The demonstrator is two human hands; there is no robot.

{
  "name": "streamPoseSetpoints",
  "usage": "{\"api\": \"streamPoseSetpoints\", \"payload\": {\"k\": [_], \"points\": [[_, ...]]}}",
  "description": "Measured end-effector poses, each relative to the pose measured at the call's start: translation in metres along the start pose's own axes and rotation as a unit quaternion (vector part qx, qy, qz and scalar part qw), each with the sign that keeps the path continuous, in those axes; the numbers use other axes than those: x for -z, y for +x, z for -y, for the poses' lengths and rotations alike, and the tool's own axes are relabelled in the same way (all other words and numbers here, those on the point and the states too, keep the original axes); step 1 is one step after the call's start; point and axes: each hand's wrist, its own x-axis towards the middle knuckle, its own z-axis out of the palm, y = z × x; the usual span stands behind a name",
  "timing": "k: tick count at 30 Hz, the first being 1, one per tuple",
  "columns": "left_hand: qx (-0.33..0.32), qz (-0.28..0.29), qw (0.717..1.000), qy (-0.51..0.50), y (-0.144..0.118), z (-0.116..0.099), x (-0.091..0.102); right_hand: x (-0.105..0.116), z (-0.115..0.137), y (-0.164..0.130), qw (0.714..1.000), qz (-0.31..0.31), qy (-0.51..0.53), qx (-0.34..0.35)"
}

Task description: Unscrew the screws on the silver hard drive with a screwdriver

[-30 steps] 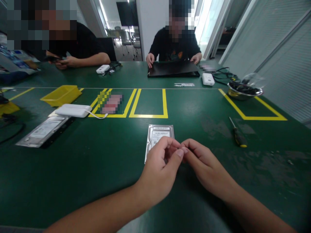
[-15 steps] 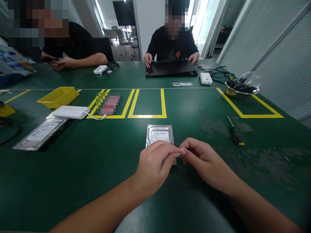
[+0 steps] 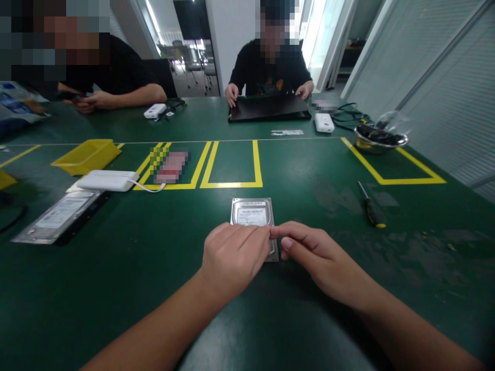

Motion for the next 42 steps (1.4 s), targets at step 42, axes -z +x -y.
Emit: {"api": "streamPoseSetpoints", "payload": {"k": [42], "points": [[0.207,0.076,0.923,-0.314,0.014,0.000,0.008,0.019,-0.038,0.003,0.907,0.045,-0.405,0.105]]}}
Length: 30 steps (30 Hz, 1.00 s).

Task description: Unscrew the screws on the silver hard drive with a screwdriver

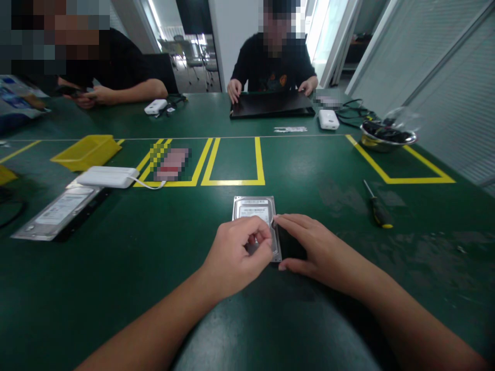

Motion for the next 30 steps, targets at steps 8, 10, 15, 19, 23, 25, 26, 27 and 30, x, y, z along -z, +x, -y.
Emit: {"api": "streamPoseSetpoints", "payload": {"k": [8,10,15,19,23,25,26,27,30], "points": [[-0.022,0.005,1.000,-0.004,-0.0005,0.0003,-0.0008,0.0001,-0.0015,0.0000,0.999,-0.026,-0.035,0.021],[-0.023,0.005,1.000,-0.004,-0.0007,0.0003,-0.0006,0.0016,-0.0010,0.0000,0.998,-0.028,-0.046,0.025],[-0.022,0.004,1.000,0.003,-0.0010,0.0008,-0.0006,0.0026,0.0005,0.0003,0.998,-0.019,-0.058,0.017],[-0.021,0.002,1.000,0.006,0.0003,0.0010,-0.0010,0.0024,0.0009,0.0005,0.997,-0.014,-0.070,0.012],[-0.017,0.000,1.000,0.010,0.0006,0.0010,-0.0005,0.0031,0.0010,0.0008,0.997,-0.012,-0.073,0.012],[-0.015,0.001,1.000,0.010,0.0003,0.0009,-0.0002,0.0034,0.0010,0.0010,0.997,-0.011,-0.073,0.011],[-0.014,0.002,1.000,0.009,0.0001,0.0010,0.0000,0.0035,0.0009,0.0012,0.997,-0.010,-0.072,0.011],[-0.012,0.003,1.000,0.008,0.0000,0.0010,0.0000,0.0035,0.0009,0.0013,0.997,-0.008,-0.071,0.012],[-0.009,0.003,1.000,0.005,0.0000,0.0012,-0.0003,0.0033,0.0007,0.0015,0.998,-0.007,-0.066,0.012]]}}
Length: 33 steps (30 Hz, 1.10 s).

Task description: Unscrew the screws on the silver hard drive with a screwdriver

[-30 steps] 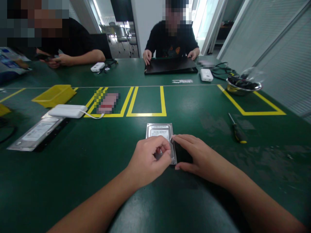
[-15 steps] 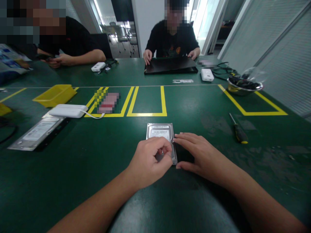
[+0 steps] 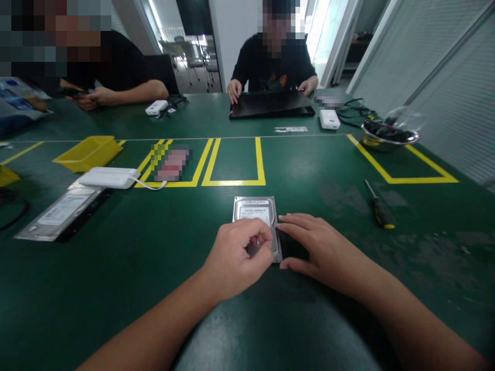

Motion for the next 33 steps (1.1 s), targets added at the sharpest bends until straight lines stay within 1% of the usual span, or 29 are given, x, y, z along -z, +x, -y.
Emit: {"api": "streamPoseSetpoints", "payload": {"k": [4,8,11,15,20,23,29,33], "points": [[-0.004,0.005,1.000,-0.008,0.000,0.000,0.000,0.001,0.000,-0.001,1.000,-0.006,0.021,-0.006],[-0.005,0.023,1.000,-0.007,0.000,0.000,-0.001,0.001,0.000,-0.001,0.999,-0.008,0.044,-0.009],[-0.021,0.053,0.998,0.004,0.001,0.001,0.000,-0.001,-0.003,-0.001,0.998,-0.002,0.062,-0.005],[-0.061,0.107,0.992,0.031,0.003,0.003,0.004,-0.007,-0.006,-0.001,0.996,0.001,0.085,-0.003],[-0.067,0.162,0.981,0.087,0.004,0.004,0.005,-0.008,-0.007,-0.001,0.996,0.016,0.082,-0.020],[-0.068,0.175,0.976,0.108,0.003,0.003,0.004,-0.008,-0.006,0.000,0.996,0.019,0.078,-0.023],[-0.071,0.185,0.972,0.125,0.001,0.002,0.002,-0.010,-0.008,0.002,0.997,-0.006,0.076,-0.004],[-0.068,0.189,0.971,0.133,0.001,0.002,0.000,-0.011,-0.007,0.004,0.997,-0.013,0.078,-0.001]]}}
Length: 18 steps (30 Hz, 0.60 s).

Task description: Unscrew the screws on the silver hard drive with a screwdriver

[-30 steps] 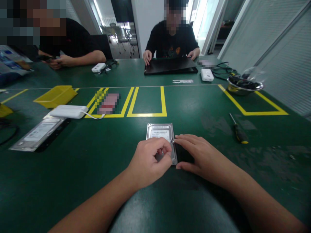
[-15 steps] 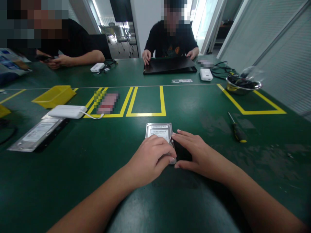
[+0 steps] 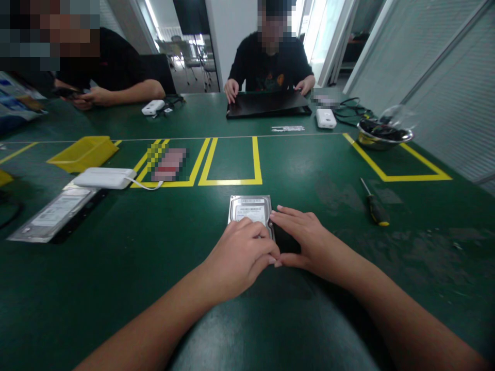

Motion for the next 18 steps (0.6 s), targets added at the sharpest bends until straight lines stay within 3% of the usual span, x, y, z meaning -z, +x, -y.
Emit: {"api": "streamPoseSetpoints", "payload": {"k": [8,18], "points": [[0.007,-0.002,1.000,0.022,0.0003,-0.0001,-0.0017,-0.0055,-0.0036,0.0006,0.999,-0.018,-0.016,0.028],[0.004,-0.002,0.999,0.036,0.0000,-0.0010,-0.0024,-0.0027,-0.0025,-0.0015,0.998,0.008,-0.048,0.042]]}}
